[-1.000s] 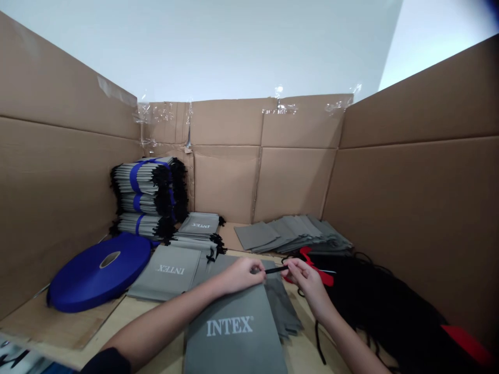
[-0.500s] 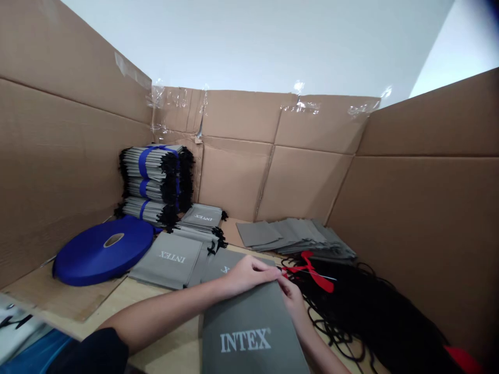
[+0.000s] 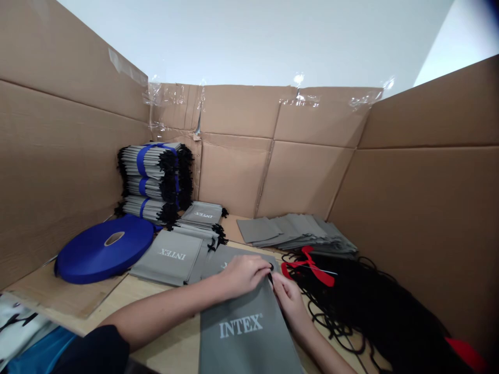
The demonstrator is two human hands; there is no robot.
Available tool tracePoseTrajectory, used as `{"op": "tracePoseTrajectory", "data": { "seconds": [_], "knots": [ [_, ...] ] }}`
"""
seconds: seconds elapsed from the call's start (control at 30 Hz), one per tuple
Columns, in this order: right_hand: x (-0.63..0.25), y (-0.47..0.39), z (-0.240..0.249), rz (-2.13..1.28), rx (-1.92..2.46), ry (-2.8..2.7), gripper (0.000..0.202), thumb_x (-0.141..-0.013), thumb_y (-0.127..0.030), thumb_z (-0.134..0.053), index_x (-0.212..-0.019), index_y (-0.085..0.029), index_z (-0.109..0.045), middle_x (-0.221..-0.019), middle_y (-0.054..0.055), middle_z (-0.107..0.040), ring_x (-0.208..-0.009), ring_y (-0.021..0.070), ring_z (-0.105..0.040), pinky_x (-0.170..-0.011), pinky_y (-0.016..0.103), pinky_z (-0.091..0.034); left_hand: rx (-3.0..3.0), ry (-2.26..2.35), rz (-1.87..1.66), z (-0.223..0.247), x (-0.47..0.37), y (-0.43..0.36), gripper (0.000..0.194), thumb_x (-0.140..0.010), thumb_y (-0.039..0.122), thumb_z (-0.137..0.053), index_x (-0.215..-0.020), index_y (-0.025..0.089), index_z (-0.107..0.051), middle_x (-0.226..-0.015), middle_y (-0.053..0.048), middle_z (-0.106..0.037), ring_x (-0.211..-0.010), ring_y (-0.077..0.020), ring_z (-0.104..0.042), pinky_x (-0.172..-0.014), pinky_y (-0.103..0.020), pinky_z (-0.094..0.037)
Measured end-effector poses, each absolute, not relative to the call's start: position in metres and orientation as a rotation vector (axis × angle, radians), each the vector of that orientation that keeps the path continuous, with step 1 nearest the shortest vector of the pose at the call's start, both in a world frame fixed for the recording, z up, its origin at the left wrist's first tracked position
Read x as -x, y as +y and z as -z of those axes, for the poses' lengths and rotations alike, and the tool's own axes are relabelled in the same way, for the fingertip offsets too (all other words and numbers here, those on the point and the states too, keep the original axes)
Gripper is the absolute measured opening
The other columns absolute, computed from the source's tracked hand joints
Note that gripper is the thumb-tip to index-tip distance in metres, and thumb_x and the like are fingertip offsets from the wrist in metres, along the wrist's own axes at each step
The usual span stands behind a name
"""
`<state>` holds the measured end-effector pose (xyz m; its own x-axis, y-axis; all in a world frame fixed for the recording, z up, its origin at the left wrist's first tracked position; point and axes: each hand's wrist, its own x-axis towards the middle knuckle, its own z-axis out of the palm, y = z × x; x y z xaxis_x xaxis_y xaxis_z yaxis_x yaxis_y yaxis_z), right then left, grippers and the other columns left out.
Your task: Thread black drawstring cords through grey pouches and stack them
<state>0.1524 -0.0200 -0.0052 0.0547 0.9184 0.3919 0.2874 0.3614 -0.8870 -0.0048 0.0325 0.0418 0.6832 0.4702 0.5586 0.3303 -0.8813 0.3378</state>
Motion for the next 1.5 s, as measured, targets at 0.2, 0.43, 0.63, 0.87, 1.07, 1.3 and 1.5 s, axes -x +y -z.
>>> {"op": "tracePoseTrajectory", "data": {
  "seconds": [0.2, 0.43, 0.63, 0.87, 1.07, 1.3, 1.5],
  "knots": [
    [-0.153, -0.017, 0.004, -0.897, 1.212, -1.355, 0.051, -0.071, -0.067, -0.049, -0.056, -0.020, -0.036, -0.041, -0.010, -0.026, -0.034, 0.0046, -0.022, -0.034, 0.019, -0.016, -3.128, 0.586, -0.693, -0.046, 0.015, 0.032, 0.030, -0.092, 0.029, -0.033, -0.088, 0.018, -0.060, -0.082, -0.003, -0.064, -0.071, -0.0156, -0.061, -0.055, -0.022, -0.037],
    [-0.153, -0.007, 0.006, -1.108, 1.155, -1.183, 0.055, -0.063, -0.071, -0.054, -0.052, -0.021, -0.034, -0.032, -0.012, -0.025, -0.027, 0.0031, -0.021, -0.032, 0.018, -0.024, -3.123, 0.539, -0.646, -0.048, 0.015, 0.032, 0.032, -0.092, 0.040, -0.032, -0.093, 0.017, -0.056, -0.086, -0.004, -0.066, -0.073, -0.0182, -0.063, -0.055, -0.024, -0.036],
    [-0.151, -0.013, -0.005, -1.075, 1.052, -1.143, 0.046, -0.073, -0.065, -0.049, -0.070, -0.019, -0.049, -0.035, -0.010, -0.037, -0.029, 0.0053, -0.029, -0.037, 0.019, -0.033, -2.860, 0.629, -0.708, -0.042, 0.010, 0.031, 0.033, -0.092, 0.039, -0.031, -0.088, 0.018, -0.057, -0.079, -0.003, -0.065, -0.072, -0.0164, -0.060, -0.059, -0.023, -0.035],
    [-0.143, -0.024, 0.002, -1.063, 1.093, -1.398, 0.045, -0.076, -0.047, -0.058, -0.112, -0.024, -0.042, -0.063, -0.005, -0.054, -0.055, 0.0120, -0.052, -0.052, 0.022, -0.039, -2.312, 0.704, -0.904, -0.043, 0.006, 0.035, 0.041, -0.090, 0.042, -0.032, -0.069, 0.015, -0.055, -0.061, 0.002, -0.049, -0.059, -0.0103, -0.044, -0.054, -0.021, -0.028],
    [-0.144, -0.016, 0.017, -1.076, 1.011, -1.321, 0.045, -0.073, -0.046, -0.062, -0.103, -0.026, -0.035, -0.060, -0.007, -0.049, -0.052, 0.0120, -0.048, -0.049, 0.022, -0.034, -2.036, 0.595, -0.826, -0.038, 0.001, 0.040, 0.039, -0.084, 0.046, -0.043, -0.068, 0.013, -0.057, -0.058, 0.004, -0.043, -0.058, -0.0092, -0.039, -0.053, -0.020, -0.027],
    [-0.143, -0.019, 0.013, -1.032, 0.977, -1.359, 0.034, -0.077, -0.047, -0.057, -0.088, -0.025, -0.033, -0.053, -0.009, -0.042, -0.044, 0.0082, -0.036, -0.044, 0.020, -0.027, -1.835, 0.534, -0.802, -0.031, -0.003, 0.042, 0.034, -0.082, 0.042, -0.046, -0.069, 0.013, -0.059, -0.060, 0.004, -0.046, -0.059, -0.0091, -0.041, -0.056, -0.020, -0.030],
    [-0.150, -0.017, 0.011, -0.687, 1.095, -1.532, 0.024, -0.084, -0.045, -0.047, -0.087, -0.024, -0.037, -0.049, -0.009, -0.038, -0.043, 0.0102, -0.037, -0.043, 0.020, -0.027, -1.557, 0.621, -0.734, -0.033, -0.001, 0.039, 0.027, -0.073, 0.039, -0.060, -0.071, 0.013, -0.063, -0.060, 0.003, -0.051, -0.057, -0.0086, -0.044, -0.056, -0.020, -0.031]
  ]
}}
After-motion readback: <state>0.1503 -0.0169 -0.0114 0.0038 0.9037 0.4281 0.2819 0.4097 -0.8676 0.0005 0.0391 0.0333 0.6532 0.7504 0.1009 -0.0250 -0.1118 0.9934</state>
